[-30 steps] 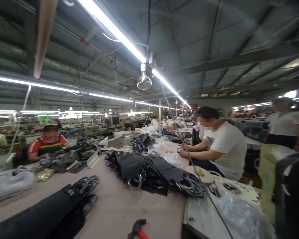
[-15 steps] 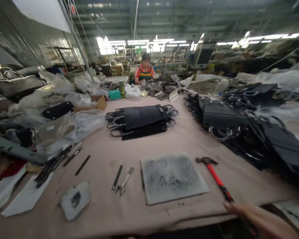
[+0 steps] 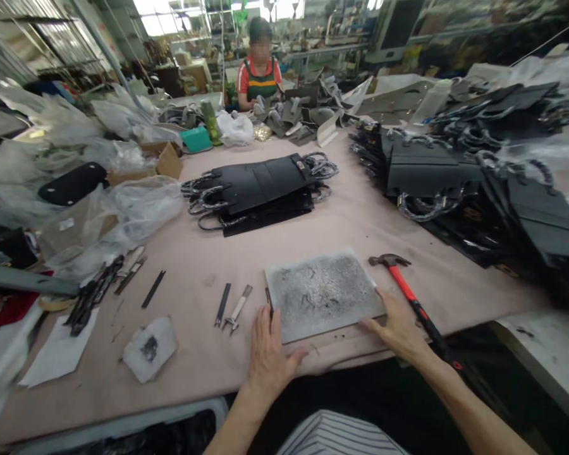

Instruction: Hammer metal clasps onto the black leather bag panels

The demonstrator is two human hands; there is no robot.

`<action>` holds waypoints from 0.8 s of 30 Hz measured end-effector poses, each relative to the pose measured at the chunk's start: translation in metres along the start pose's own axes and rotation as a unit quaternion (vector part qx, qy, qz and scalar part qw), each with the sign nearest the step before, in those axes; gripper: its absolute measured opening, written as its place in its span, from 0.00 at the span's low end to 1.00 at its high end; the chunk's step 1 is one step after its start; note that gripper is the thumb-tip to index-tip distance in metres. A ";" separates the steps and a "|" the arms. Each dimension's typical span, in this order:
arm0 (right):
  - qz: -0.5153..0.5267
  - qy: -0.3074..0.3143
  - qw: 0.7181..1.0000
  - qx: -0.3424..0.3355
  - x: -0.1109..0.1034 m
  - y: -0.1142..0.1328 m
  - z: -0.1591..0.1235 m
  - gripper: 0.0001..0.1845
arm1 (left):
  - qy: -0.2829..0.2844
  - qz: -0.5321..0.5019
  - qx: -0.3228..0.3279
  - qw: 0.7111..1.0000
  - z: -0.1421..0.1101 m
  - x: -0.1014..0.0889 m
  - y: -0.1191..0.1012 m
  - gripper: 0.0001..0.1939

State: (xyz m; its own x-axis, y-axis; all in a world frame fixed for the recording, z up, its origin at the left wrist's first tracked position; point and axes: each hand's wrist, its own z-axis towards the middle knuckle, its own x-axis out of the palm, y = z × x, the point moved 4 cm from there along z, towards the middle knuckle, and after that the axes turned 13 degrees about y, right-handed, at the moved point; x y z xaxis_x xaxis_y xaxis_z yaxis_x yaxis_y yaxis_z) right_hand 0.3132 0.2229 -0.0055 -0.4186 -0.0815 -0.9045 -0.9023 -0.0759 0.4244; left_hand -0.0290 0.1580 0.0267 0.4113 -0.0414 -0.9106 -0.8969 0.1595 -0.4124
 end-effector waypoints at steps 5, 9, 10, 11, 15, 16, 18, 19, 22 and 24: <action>0.006 -0.014 0.998 -0.055 0.006 -0.009 0.000 0.47 | 0.039 0.007 0.009 0.999 0.012 0.015 0.016 0.49; 0.006 -0.063 0.994 -0.089 0.016 -0.013 0.000 0.47 | 0.032 0.005 0.028 0.999 0.009 0.014 0.022 0.48; 0.003 -0.076 0.992 -0.099 0.020 -0.013 0.001 0.47 | 0.028 0.006 0.025 0.999 0.008 0.014 0.023 0.47; 0.001 -0.090 0.990 -0.110 0.024 -0.013 0.002 0.47 | 0.022 0.007 0.019 1.000 0.006 0.015 0.025 0.46; 0.015 -0.137 0.981 -0.136 0.037 -0.014 0.006 0.45 | -0.009 0.040 0.008 0.999 -0.001 0.024 0.031 0.44; 0.023 -0.142 0.981 -0.133 0.040 -0.015 0.006 0.44 | -0.014 0.054 0.012 0.998 -0.003 0.029 0.032 0.46; 0.035 -0.143 0.982 -0.121 0.046 -0.021 0.005 0.44 | -0.025 0.080 0.024 0.996 -0.004 0.041 0.033 0.49; 0.039 -0.144 0.982 -0.117 0.050 -0.024 0.004 0.44 | -0.032 0.091 0.024 0.995 -0.004 0.046 0.033 0.51; 0.045 -0.152 0.980 -0.121 0.060 -0.033 0.003 0.44 | -0.065 0.107 0.000 0.992 -0.005 0.051 0.038 0.54; 0.052 -0.151 0.979 -0.125 0.060 -0.033 0.006 0.43 | -0.087 0.111 -0.020 0.990 -0.004 0.041 0.039 0.55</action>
State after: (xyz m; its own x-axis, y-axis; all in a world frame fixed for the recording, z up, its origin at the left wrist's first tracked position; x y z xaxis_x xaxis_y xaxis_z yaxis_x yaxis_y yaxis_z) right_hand 0.3169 0.2269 -0.0737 -0.5517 0.1937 -0.8113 -0.8161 -0.3260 0.4771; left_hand -0.0480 0.1582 -0.0269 0.2216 0.1624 -0.9615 -0.9727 0.1067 -0.2062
